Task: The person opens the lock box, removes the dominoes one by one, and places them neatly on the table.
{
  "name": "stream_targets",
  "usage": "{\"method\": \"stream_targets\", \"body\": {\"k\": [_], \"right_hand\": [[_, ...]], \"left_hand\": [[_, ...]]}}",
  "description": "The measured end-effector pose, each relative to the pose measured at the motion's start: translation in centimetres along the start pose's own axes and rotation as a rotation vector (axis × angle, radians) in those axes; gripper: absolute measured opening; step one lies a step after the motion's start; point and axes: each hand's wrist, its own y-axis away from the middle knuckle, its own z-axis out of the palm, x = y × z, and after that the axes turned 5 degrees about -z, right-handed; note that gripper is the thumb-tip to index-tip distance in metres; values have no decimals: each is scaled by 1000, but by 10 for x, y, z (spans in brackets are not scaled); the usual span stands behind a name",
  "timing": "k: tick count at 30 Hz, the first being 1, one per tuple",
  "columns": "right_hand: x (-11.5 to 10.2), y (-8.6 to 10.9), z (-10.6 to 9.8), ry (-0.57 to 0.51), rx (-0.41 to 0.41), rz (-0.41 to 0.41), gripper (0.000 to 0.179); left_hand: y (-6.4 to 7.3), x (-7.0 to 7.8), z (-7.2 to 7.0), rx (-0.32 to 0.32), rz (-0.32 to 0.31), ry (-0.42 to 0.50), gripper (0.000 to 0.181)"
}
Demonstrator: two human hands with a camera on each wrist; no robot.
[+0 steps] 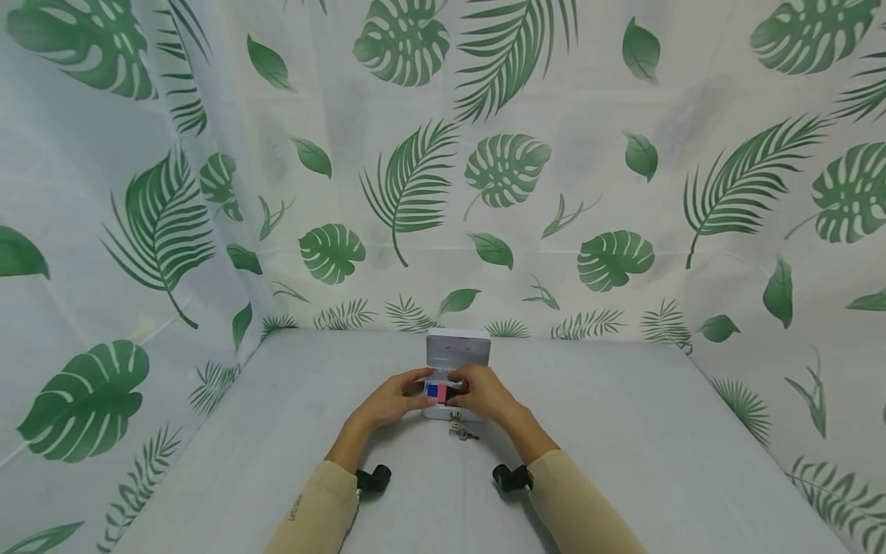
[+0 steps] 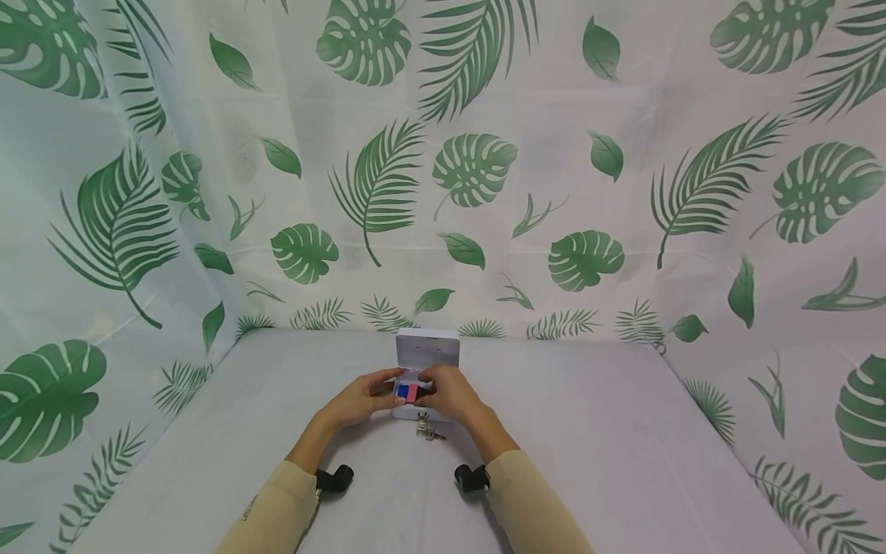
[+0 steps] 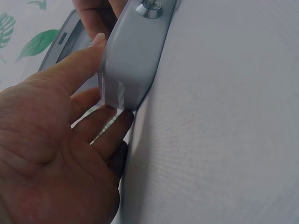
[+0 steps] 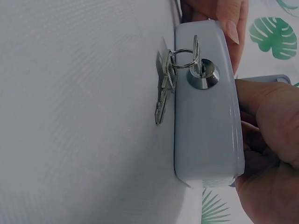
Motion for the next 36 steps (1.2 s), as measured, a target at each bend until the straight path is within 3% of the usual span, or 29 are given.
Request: {"method": "stream_targets", "body": {"k": [18,36], "right_hand": [[2,-8,0,30,-60,-20,32],[-5,-6,2,144,-31,-24,26]], "left_hand": [[3,4,-1,2,6,-18,67],[2,2,1,12,-15,-18,68]]}}
